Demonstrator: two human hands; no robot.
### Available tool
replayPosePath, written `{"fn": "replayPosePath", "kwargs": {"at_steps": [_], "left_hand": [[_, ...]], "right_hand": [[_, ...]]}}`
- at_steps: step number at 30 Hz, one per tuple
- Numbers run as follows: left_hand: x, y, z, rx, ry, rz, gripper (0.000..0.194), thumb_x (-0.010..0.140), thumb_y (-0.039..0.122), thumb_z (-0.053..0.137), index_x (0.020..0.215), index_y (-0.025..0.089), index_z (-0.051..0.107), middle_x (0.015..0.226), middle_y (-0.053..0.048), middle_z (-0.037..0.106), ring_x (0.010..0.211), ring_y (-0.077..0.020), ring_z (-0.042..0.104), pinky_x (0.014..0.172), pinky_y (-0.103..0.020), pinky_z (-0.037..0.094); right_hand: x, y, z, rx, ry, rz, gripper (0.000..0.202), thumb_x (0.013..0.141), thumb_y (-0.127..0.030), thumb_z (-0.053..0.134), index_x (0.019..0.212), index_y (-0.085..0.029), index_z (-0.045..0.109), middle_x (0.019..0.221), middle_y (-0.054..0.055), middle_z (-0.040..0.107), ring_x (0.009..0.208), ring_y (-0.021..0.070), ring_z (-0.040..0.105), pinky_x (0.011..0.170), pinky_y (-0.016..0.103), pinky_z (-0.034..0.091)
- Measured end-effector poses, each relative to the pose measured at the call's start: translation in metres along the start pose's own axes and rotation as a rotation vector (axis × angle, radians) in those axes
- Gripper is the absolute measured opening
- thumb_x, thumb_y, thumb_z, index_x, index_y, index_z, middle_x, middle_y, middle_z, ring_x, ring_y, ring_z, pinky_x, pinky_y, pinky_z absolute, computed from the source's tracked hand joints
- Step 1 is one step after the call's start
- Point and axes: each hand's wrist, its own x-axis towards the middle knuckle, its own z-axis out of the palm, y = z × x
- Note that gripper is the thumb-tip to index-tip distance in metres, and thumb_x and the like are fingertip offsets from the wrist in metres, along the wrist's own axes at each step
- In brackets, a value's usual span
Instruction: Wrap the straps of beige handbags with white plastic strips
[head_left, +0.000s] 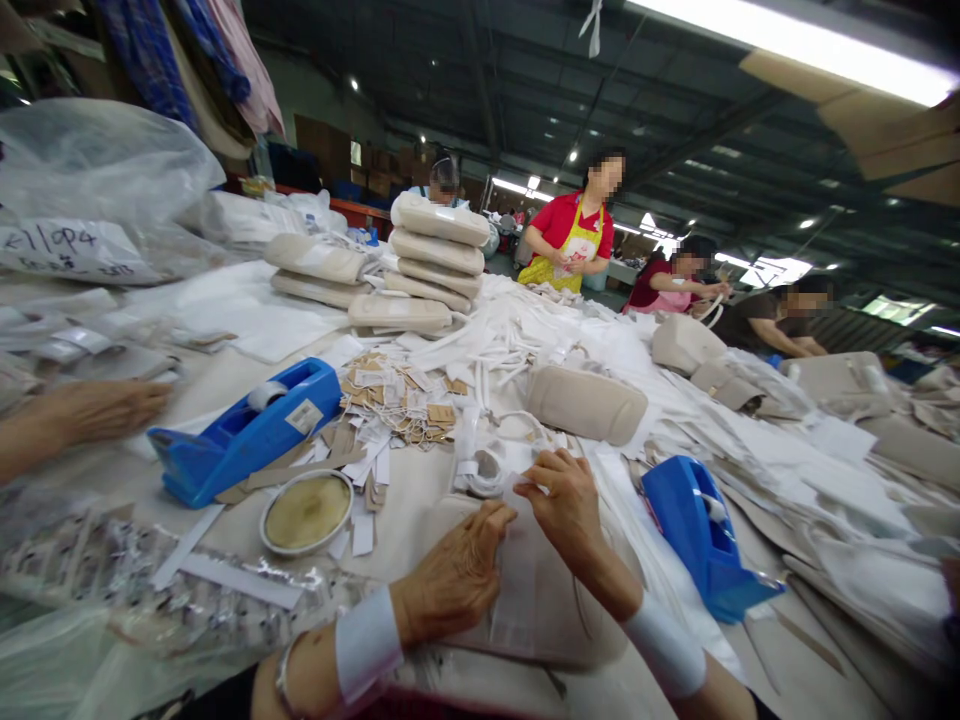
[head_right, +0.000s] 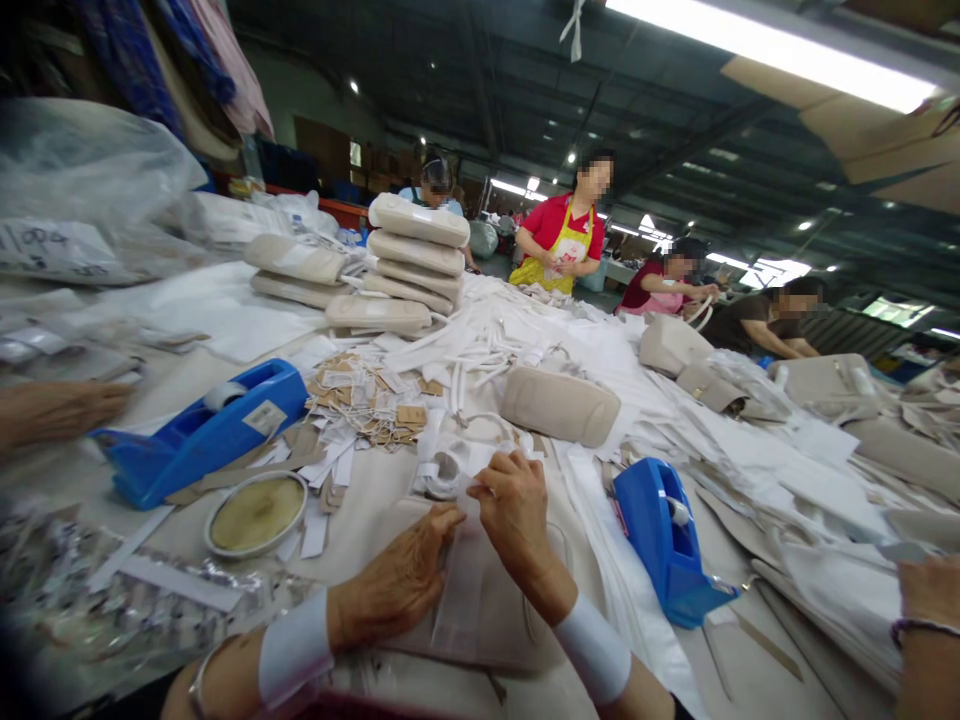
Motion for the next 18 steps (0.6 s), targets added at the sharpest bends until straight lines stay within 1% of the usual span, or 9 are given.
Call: {"fn": "replayPosePath", "kwargs": {"at_steps": [3, 5, 9, 12, 18], "left_hand": [[0.001, 0.004, -0.001, 0.069, -0.054, -0.036, 0.084, 0.082, 0.020, 0.058, 0.150, 0.018, 0.007, 0.144, -0.019, 0.036, 0.135, -0.0315, 0.036, 0.112, -0.049, 0.034], [0.001, 0.007, -0.001, 0.117, -0.089, -0.053, 0.090, 0.083, 0.025, 0.063, 0.151, 0.021, 0.004, 0.142, -0.017, 0.039, 0.133, -0.0319, 0.037, 0.111, -0.049, 0.035], [0.001, 0.012, -0.002, 0.202, -0.134, -0.048, 0.092, 0.079, 0.022, 0.068, 0.151, 0.021, 0.011, 0.137, -0.015, 0.043, 0.129, -0.0315, 0.038, 0.110, -0.049, 0.035], [0.000, 0.014, -0.002, 0.248, -0.166, -0.029, 0.088, 0.079, 0.021, 0.069, 0.149, 0.019, 0.016, 0.137, -0.016, 0.044, 0.128, -0.0319, 0.038, 0.110, -0.050, 0.034], [-0.002, 0.013, 0.000, 0.337, -0.180, -0.010, 0.084, 0.082, 0.024, 0.068, 0.149, 0.017, 0.018, 0.139, -0.018, 0.044, 0.130, -0.0330, 0.038, 0.110, -0.053, 0.032]], "right_hand": [[-0.001, 0.002, 0.007, -0.026, -0.020, 0.031, 0.023, 0.080, -0.011, 0.071, 0.059, -0.021, 0.066, 0.070, 0.000, 0.063, 0.083, 0.0185, 0.052, 0.080, 0.035, 0.031], [-0.003, 0.002, 0.010, -0.040, -0.055, 0.064, 0.025, 0.082, -0.011, 0.069, 0.059, -0.021, 0.066, 0.070, 0.000, 0.063, 0.084, 0.0187, 0.051, 0.081, 0.036, 0.030], [-0.006, 0.003, 0.014, -0.052, -0.102, 0.122, 0.025, 0.083, -0.013, 0.068, 0.060, -0.022, 0.067, 0.068, -0.001, 0.065, 0.084, 0.0191, 0.051, 0.083, 0.037, 0.028], [-0.008, 0.007, 0.020, -0.056, -0.083, 0.129, 0.025, 0.083, -0.014, 0.069, 0.060, -0.022, 0.067, 0.067, -0.001, 0.065, 0.085, 0.0199, 0.051, 0.084, 0.038, 0.028], [-0.012, 0.011, 0.030, -0.080, -0.035, 0.116, 0.022, 0.081, -0.015, 0.071, 0.060, -0.021, 0.066, 0.072, 0.000, 0.068, 0.091, 0.0215, 0.052, 0.088, 0.040, 0.027]]}}
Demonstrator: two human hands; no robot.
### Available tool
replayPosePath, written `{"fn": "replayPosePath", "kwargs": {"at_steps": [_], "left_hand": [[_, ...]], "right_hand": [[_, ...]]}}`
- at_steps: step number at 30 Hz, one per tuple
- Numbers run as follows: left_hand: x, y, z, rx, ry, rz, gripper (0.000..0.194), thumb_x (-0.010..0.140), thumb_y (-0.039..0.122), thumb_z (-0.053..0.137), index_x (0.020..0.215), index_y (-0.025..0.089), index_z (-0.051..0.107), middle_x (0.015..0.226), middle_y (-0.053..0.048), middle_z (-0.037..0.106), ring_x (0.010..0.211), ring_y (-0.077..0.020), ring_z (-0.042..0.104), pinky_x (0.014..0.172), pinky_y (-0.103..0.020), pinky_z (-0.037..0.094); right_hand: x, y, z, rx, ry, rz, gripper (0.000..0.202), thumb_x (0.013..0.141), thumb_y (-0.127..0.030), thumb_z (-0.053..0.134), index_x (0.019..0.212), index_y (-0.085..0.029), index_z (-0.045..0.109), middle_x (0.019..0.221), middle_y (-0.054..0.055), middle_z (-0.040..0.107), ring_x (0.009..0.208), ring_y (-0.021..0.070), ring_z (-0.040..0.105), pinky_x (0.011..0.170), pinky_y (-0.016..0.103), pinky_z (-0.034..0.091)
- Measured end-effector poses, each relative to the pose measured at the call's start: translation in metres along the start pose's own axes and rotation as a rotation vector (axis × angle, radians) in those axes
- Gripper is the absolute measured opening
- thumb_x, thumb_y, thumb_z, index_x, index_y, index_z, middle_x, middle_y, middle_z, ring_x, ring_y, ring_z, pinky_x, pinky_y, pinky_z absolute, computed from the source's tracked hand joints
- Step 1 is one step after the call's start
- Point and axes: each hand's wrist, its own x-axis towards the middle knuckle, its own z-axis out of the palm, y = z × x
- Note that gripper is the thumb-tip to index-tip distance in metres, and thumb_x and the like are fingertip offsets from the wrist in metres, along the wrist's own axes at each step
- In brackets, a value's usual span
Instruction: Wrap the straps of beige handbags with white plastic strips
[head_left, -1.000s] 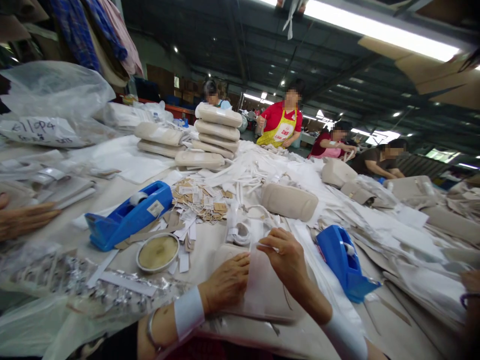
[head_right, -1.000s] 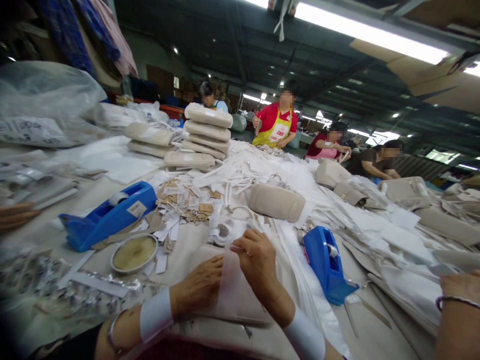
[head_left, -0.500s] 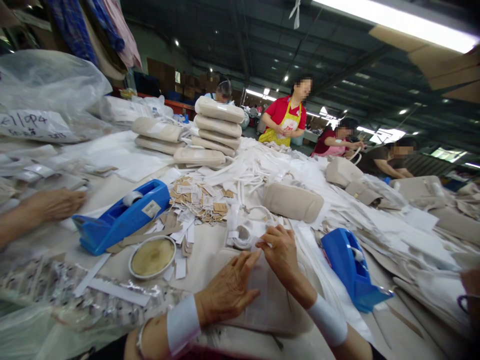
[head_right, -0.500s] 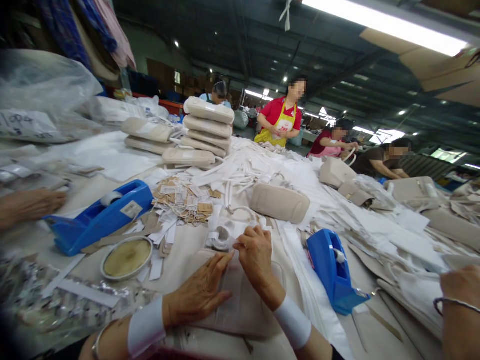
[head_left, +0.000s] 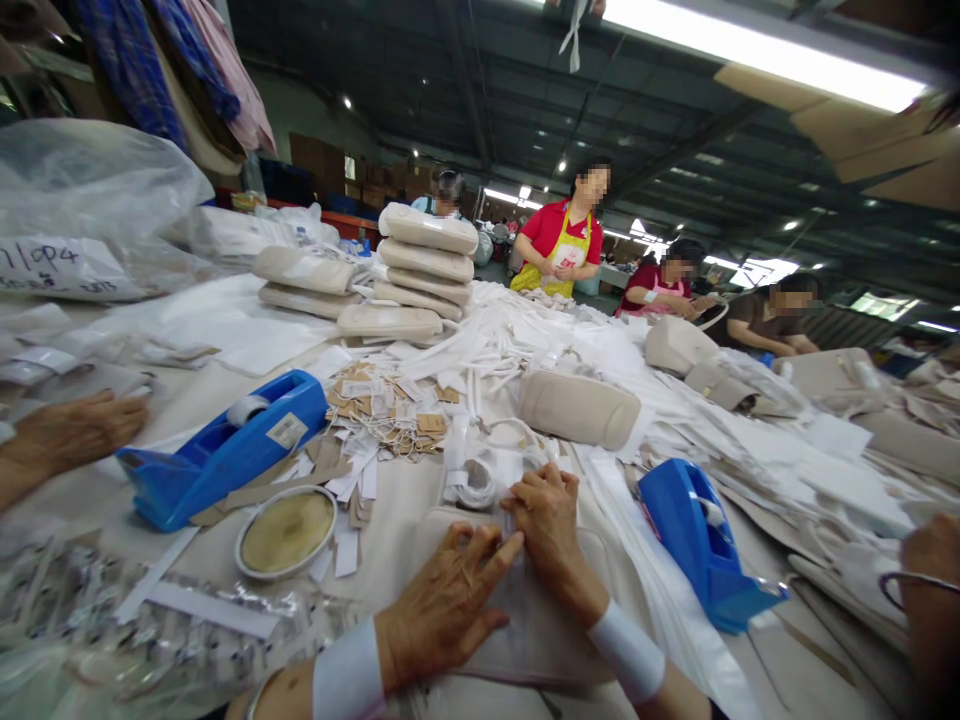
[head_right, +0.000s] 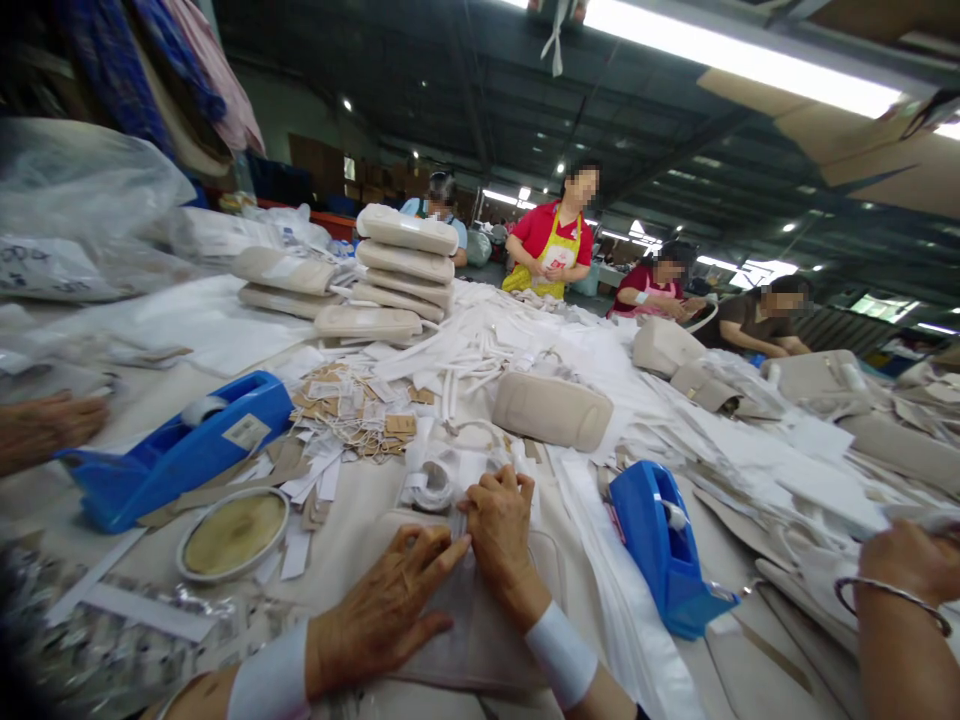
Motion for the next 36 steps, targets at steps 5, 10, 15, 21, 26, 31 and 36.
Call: {"fn": "replayPosePath", "kwargs": {"at_steps": [5, 10, 15, 21, 26, 31, 36], "left_hand": [[-0.0008, 0.0006, 0.0005, 0.032, 0.018, 0.014, 0.079, 0.080, 0.027, 0.072, 0.144, 0.017, 0.028, 0.133, -0.016, 0.050, 0.123, -0.0319, 0.045, 0.106, -0.049, 0.036], [-0.0024, 0.0003, 0.0002, 0.022, 0.039, 0.004, 0.073, 0.077, 0.030, 0.075, 0.139, 0.015, 0.038, 0.122, -0.014, 0.055, 0.112, -0.0308, 0.049, 0.098, -0.045, 0.043], [-0.0023, -0.0056, -0.0015, -0.118, 0.037, -0.072, 0.073, 0.075, 0.026, 0.077, 0.137, 0.021, 0.040, 0.127, -0.010, 0.051, 0.116, -0.0292, 0.045, 0.102, -0.045, 0.041], [0.0006, -0.0082, -0.0030, -0.193, -0.030, -0.086, 0.071, 0.075, 0.023, 0.077, 0.136, 0.022, 0.041, 0.128, -0.009, 0.050, 0.119, -0.0278, 0.042, 0.106, -0.044, 0.038], [0.0003, -0.0057, -0.0009, -0.138, -0.008, -0.081, 0.068, 0.077, 0.024, 0.075, 0.136, 0.022, 0.042, 0.127, -0.009, 0.052, 0.118, -0.0283, 0.043, 0.105, -0.045, 0.039], [-0.0006, -0.0031, -0.0011, -0.077, 0.034, -0.063, 0.059, 0.079, 0.026, 0.073, 0.132, 0.022, 0.047, 0.121, -0.009, 0.055, 0.113, -0.0274, 0.047, 0.100, -0.043, 0.043], [0.0006, -0.0002, -0.0050, 0.006, 0.068, -0.023, 0.042, 0.085, 0.030, 0.066, 0.124, 0.022, 0.055, 0.111, -0.009, 0.059, 0.100, -0.0246, 0.053, 0.090, -0.041, 0.047]], "right_hand": [[-0.0023, -0.0002, 0.0015, 0.014, 0.003, 0.007, 0.021, 0.080, -0.015, 0.073, 0.061, -0.022, 0.066, 0.071, -0.001, 0.067, 0.091, 0.0210, 0.051, 0.090, 0.040, 0.026], [-0.0021, 0.0021, 0.0049, 0.031, 0.034, 0.012, 0.021, 0.078, -0.016, 0.074, 0.061, -0.021, 0.066, 0.071, -0.001, 0.066, 0.091, 0.0210, 0.050, 0.090, 0.040, 0.025], [-0.0037, 0.0059, 0.0055, 0.145, 0.086, 0.030, 0.022, 0.079, -0.011, 0.073, 0.060, -0.022, 0.065, 0.069, -0.004, 0.065, 0.087, 0.0187, 0.049, 0.091, 0.040, 0.023], [-0.0050, 0.0056, 0.0065, 0.139, 0.094, 0.044, 0.021, 0.077, -0.011, 0.074, 0.061, -0.022, 0.066, 0.075, -0.004, 0.065, 0.090, 0.0195, 0.046, 0.089, 0.040, 0.022], [-0.0058, 0.0031, 0.0071, 0.073, 0.054, 0.070, 0.019, 0.078, -0.012, 0.073, 0.064, -0.023, 0.067, 0.082, -0.002, 0.064, 0.093, 0.0207, 0.046, 0.089, 0.041, 0.022], [-0.0058, 0.0020, 0.0083, -0.015, 0.016, 0.063, 0.015, 0.080, -0.017, 0.072, 0.068, -0.022, 0.066, 0.086, -0.001, 0.064, 0.097, 0.0225, 0.046, 0.090, 0.041, 0.024], [-0.0076, -0.0014, 0.0100, -0.143, -0.010, 0.019, 0.007, 0.084, -0.019, 0.067, 0.078, -0.020, 0.064, 0.091, 0.003, 0.062, 0.099, 0.0257, 0.045, 0.091, 0.042, 0.027]]}}
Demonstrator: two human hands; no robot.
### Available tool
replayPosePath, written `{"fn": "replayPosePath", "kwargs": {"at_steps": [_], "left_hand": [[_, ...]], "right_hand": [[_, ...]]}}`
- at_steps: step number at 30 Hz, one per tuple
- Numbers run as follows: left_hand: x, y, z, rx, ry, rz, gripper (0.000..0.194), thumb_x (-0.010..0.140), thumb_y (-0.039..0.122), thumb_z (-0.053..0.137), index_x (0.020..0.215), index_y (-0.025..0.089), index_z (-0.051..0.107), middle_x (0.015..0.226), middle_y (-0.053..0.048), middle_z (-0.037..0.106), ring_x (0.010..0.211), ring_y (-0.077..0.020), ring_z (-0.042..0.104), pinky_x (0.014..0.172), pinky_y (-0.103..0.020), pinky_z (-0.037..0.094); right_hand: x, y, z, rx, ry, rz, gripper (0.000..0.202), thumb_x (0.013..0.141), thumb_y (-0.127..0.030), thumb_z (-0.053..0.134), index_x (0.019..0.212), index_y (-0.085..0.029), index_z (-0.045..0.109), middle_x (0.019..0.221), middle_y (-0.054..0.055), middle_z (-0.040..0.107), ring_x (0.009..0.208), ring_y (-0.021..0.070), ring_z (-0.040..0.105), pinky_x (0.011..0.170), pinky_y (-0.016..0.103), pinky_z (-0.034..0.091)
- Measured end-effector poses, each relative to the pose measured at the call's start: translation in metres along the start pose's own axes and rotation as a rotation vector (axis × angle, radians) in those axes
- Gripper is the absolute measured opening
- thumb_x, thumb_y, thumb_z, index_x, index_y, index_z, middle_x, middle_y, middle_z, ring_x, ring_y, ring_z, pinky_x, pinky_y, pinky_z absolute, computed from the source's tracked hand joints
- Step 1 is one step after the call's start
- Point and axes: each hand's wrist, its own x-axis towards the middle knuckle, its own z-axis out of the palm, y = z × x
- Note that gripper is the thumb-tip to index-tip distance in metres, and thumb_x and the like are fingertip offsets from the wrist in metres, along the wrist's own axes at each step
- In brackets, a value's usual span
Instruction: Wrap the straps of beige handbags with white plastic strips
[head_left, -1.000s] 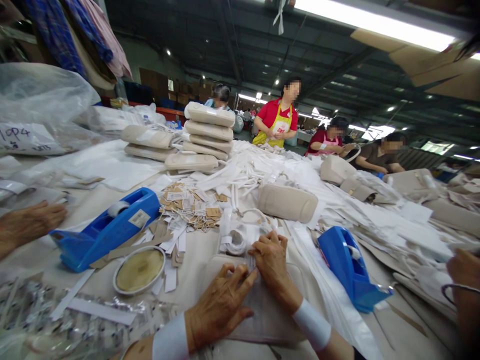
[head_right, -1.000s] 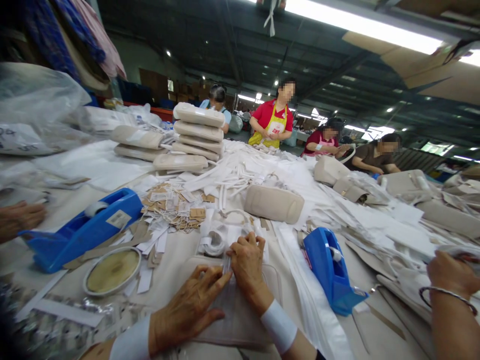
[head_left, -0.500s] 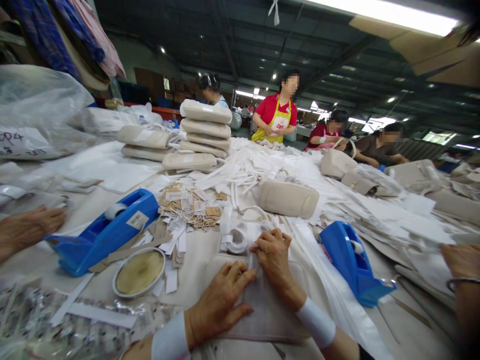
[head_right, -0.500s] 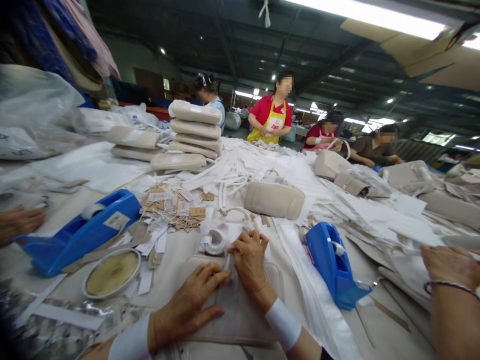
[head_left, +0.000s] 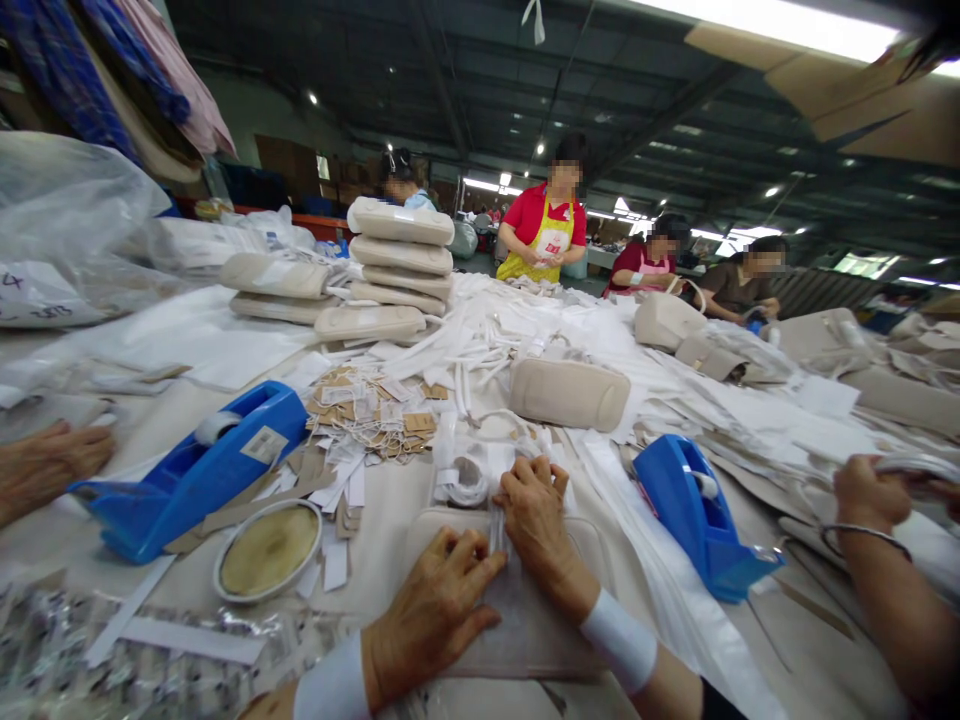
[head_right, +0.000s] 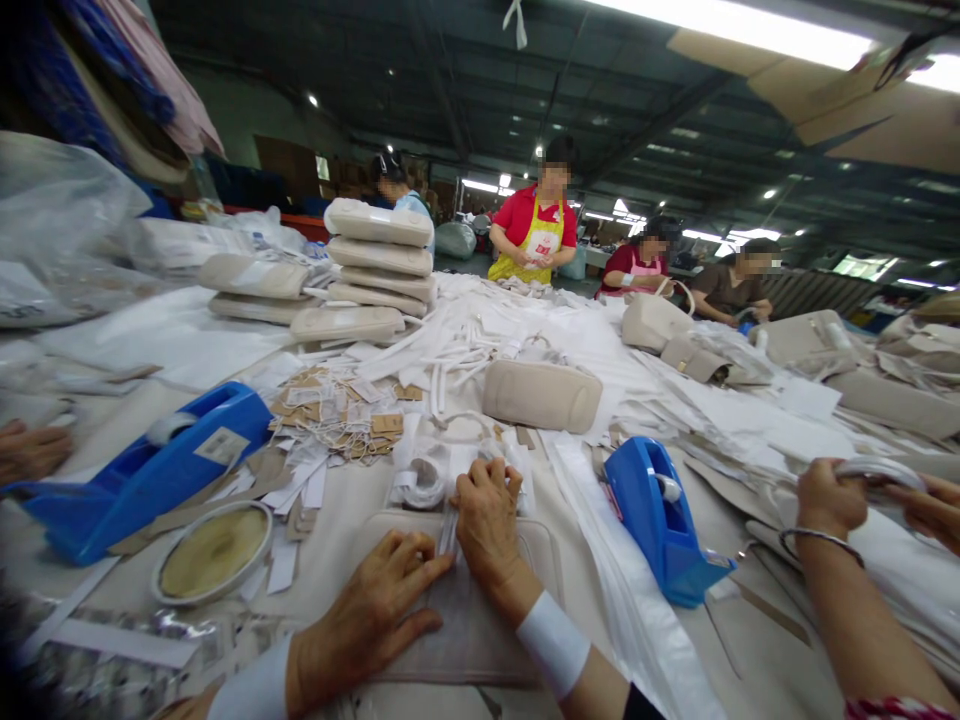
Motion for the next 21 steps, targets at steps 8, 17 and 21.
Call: {"fn": "replayPosePath", "kwargs": {"at_steps": [8, 17, 21], "left_hand": [[-0.0011, 0.0002, -0.0038, 0.078, -0.023, 0.125, 0.029, 0.093, 0.029, 0.056, 0.121, 0.024, 0.057, 0.129, -0.007, 0.060, 0.107, -0.0236, 0.057, 0.096, -0.044, 0.040], [0.0028, 0.0025, -0.0040, 0.086, -0.122, 0.127, 0.044, 0.092, 0.023, 0.054, 0.135, 0.021, 0.046, 0.148, -0.006, 0.045, 0.143, -0.0234, 0.028, 0.121, -0.051, 0.014], [0.0033, 0.0046, -0.0041, 0.126, -0.146, 0.109, 0.066, 0.088, 0.018, 0.056, 0.148, 0.021, 0.030, 0.154, -0.006, 0.036, 0.144, -0.0226, 0.027, 0.121, -0.051, 0.012]], "right_hand": [[-0.0023, 0.0003, 0.0031, 0.003, 0.019, -0.037, 0.010, 0.085, -0.014, 0.063, 0.077, -0.020, 0.063, 0.091, 0.005, 0.060, 0.099, 0.0266, 0.045, 0.090, 0.041, 0.029], [-0.0021, 0.0012, 0.0045, 0.008, 0.007, -0.024, 0.009, 0.084, -0.013, 0.063, 0.078, -0.021, 0.062, 0.091, 0.004, 0.059, 0.098, 0.0259, 0.045, 0.091, 0.042, 0.029], [-0.0033, 0.0003, 0.0028, 0.009, 0.032, 0.006, 0.007, 0.084, -0.017, 0.065, 0.079, -0.021, 0.062, 0.092, 0.005, 0.060, 0.097, 0.0264, 0.045, 0.091, 0.042, 0.029]]}}
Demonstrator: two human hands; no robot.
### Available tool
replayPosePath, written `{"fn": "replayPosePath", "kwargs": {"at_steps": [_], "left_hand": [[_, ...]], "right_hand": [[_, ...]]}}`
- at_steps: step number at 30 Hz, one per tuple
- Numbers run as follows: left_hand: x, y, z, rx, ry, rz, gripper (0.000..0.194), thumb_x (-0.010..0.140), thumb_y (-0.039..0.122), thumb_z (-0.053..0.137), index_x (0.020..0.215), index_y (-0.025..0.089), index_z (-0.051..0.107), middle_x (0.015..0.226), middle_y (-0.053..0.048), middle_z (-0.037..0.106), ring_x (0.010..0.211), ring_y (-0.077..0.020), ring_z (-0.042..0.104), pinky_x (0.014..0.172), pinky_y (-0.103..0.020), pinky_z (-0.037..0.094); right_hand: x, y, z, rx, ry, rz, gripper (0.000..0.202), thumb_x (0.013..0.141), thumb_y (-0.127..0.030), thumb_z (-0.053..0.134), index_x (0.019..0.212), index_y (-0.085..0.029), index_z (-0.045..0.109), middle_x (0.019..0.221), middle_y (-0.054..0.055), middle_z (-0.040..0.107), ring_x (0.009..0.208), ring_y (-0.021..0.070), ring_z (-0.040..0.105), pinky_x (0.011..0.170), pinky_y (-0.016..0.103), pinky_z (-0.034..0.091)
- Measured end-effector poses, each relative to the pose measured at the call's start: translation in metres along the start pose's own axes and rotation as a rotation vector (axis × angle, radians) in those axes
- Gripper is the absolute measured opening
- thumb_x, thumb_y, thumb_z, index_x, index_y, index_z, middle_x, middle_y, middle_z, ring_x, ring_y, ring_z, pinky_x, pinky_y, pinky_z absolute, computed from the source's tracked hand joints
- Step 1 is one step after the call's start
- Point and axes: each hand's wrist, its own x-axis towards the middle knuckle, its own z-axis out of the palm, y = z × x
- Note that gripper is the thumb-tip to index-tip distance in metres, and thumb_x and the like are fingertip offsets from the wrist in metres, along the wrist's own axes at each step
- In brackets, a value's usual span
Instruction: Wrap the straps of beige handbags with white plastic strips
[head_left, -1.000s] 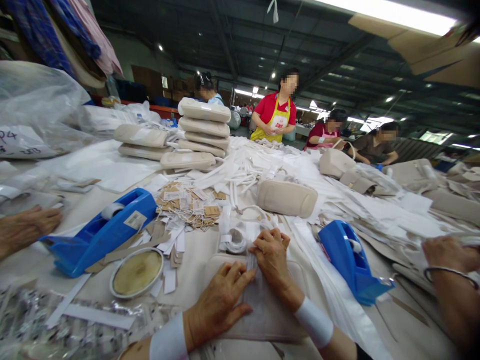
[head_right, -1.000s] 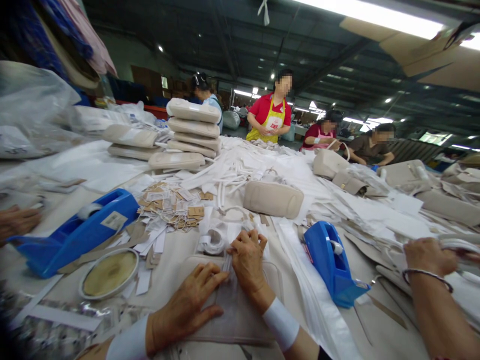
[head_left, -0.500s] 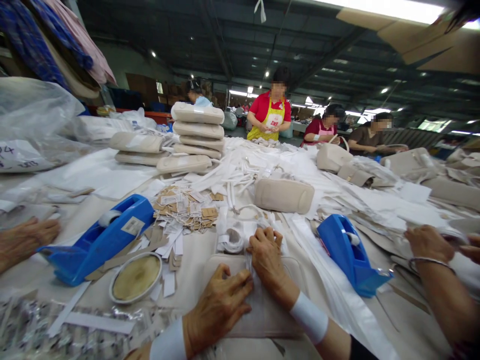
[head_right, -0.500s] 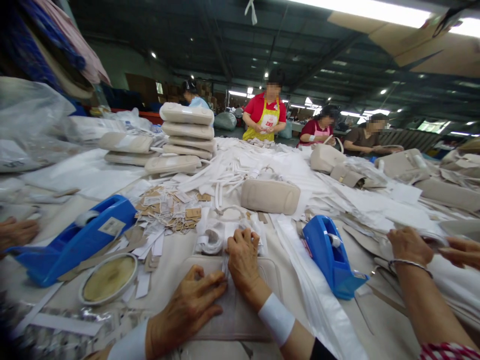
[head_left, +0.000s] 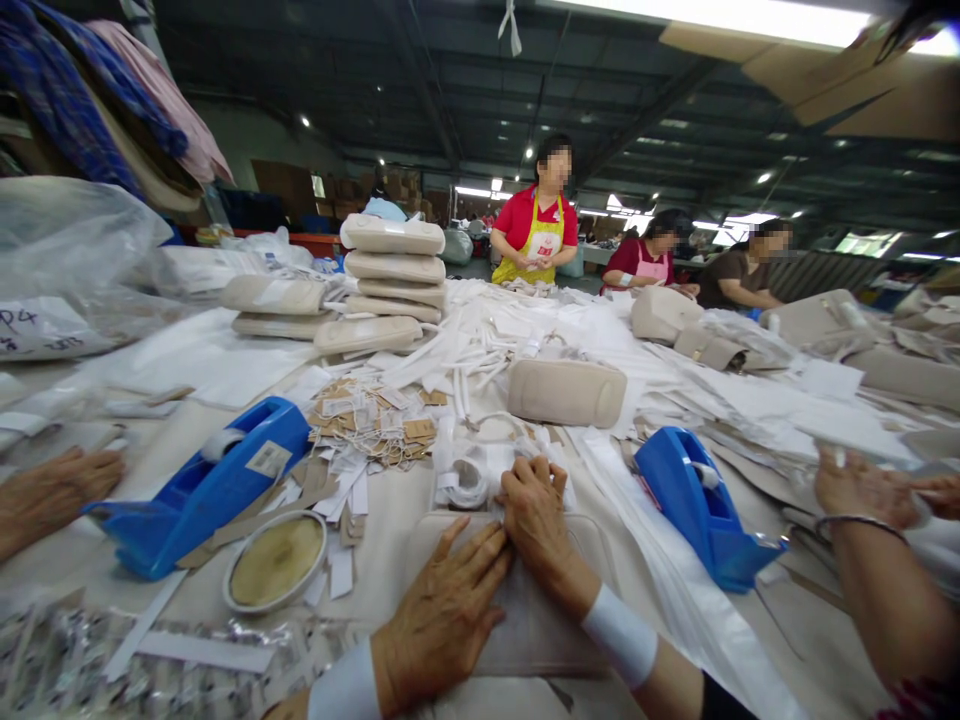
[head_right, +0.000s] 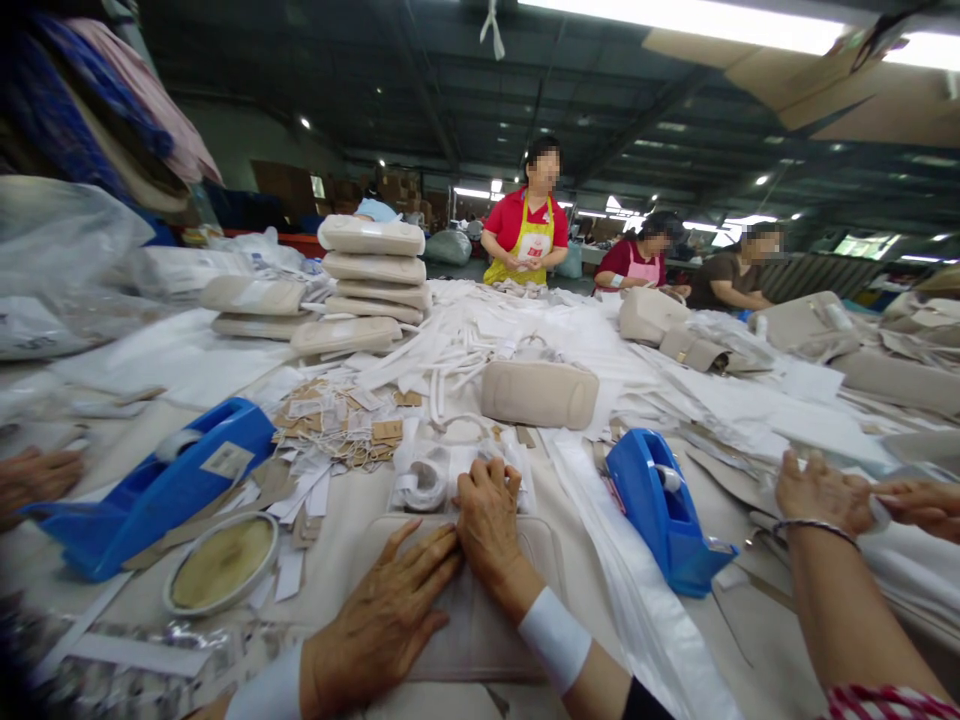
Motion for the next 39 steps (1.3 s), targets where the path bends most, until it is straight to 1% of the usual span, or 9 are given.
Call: {"fn": "replayPosePath", "kwargs": {"at_steps": [4, 8, 12, 15, 19, 24, 30, 35, 39], "left_hand": [[-0.001, 0.001, 0.000, 0.025, 0.000, 0.014, 0.068, 0.086, 0.017, 0.057, 0.149, 0.019, 0.029, 0.155, -0.007, 0.034, 0.147, -0.0238, 0.020, 0.122, -0.051, 0.011], [-0.001, 0.000, 0.000, 0.019, 0.028, 0.032, 0.067, 0.086, 0.017, 0.058, 0.147, 0.019, 0.032, 0.152, -0.007, 0.040, 0.146, -0.0237, 0.023, 0.122, -0.050, 0.011], [-0.001, 0.000, -0.003, -0.011, 0.045, 0.022, 0.065, 0.086, 0.017, 0.057, 0.146, 0.018, 0.033, 0.149, -0.007, 0.043, 0.145, -0.0235, 0.025, 0.122, -0.051, 0.011], [0.001, 0.002, -0.006, -0.062, 0.041, 0.014, 0.063, 0.087, 0.018, 0.056, 0.146, 0.020, 0.034, 0.147, -0.007, 0.046, 0.144, -0.0227, 0.027, 0.123, -0.050, 0.012], [0.003, 0.002, -0.008, -0.115, 0.042, 0.001, 0.057, 0.092, 0.024, 0.052, 0.146, 0.023, 0.034, 0.149, -0.006, 0.044, 0.145, -0.0214, 0.025, 0.123, -0.048, 0.012], [0.003, 0.001, -0.009, -0.107, 0.018, -0.006, 0.063, 0.088, 0.021, 0.055, 0.147, 0.021, 0.032, 0.152, -0.009, 0.039, 0.145, -0.0240, 0.024, 0.122, -0.051, 0.012], [0.003, 0.003, -0.010, -0.061, -0.021, -0.024, 0.075, 0.081, 0.017, 0.059, 0.149, 0.018, 0.028, 0.159, -0.012, 0.024, 0.148, -0.0280, 0.015, 0.121, -0.052, 0.017], [0.003, 0.003, -0.006, 0.006, -0.043, 0.009, 0.072, 0.085, 0.018, 0.055, 0.150, 0.017, 0.025, 0.160, -0.013, 0.018, 0.148, -0.0287, 0.011, 0.120, -0.054, 0.019], [0.003, 0.002, -0.005, 0.043, -0.058, 0.009, 0.068, 0.086, 0.020, 0.054, 0.149, 0.016, 0.029, 0.160, -0.014, 0.018, 0.148, -0.0293, 0.013, 0.118, -0.054, 0.022]], "right_hand": [[0.001, 0.000, -0.001, 0.031, 0.035, 0.044, 0.006, 0.083, -0.018, 0.067, 0.082, -0.021, 0.062, 0.097, 0.005, 0.061, 0.099, 0.0266, 0.046, 0.090, 0.043, 0.030], [0.004, 0.000, -0.004, 0.107, 0.139, 0.071, 0.006, 0.086, -0.016, 0.062, 0.086, -0.021, 0.062, 0.107, 0.007, 0.062, 0.106, 0.0269, 0.047, 0.094, 0.044, 0.031], [-0.012, -0.006, -0.014, 0.252, 0.255, -0.008, 0.019, 0.090, -0.010, 0.050, 0.102, -0.021, 0.060, 0.114, 0.009, 0.059, 0.110, 0.0263, 0.049, 0.096, 0.045, 0.036], [-0.036, -0.010, -0.015, 0.333, 0.180, -0.162, 0.028, 0.090, -0.007, 0.041, 0.110, -0.019, 0.057, 0.106, 0.009, 0.062, 0.103, 0.0238, 0.054, 0.092, 0.041, 0.043], [-0.054, -0.006, -0.003, 0.247, 0.096, -0.260, 0.045, 0.085, -0.002, 0.037, 0.124, -0.017, 0.055, 0.118, 0.010, 0.064, 0.113, 0.0240, 0.056, 0.099, 0.043, 0.045], [-0.046, 0.005, 0.010, 0.132, 0.012, -0.255, 0.050, 0.083, -0.002, 0.042, 0.130, -0.015, 0.055, 0.130, 0.011, 0.062, 0.122, 0.0228, 0.054, 0.104, 0.042, 0.045], [-0.039, 0.016, 0.011, 0.090, 0.015, -0.298, 0.048, 0.089, -0.003, 0.039, 0.131, -0.019, 0.054, 0.132, 0.010, 0.061, 0.127, 0.0230, 0.051, 0.113, 0.051, 0.032], [-0.017, 0.016, -0.004, 0.100, 0.001, -0.405, 0.036, 0.091, -0.005, 0.041, 0.118, -0.019, 0.061, 0.125, 0.009, 0.065, 0.123, 0.0224, 0.053, 0.115, 0.052, 0.029], [0.001, 0.015, -0.036, 0.086, -0.032, -0.258, 0.044, 0.087, 0.001, 0.041, 0.113, -0.025, 0.065, 0.135, 0.007, 0.058, 0.125, 0.0233, 0.050, 0.114, 0.056, 0.024]]}}
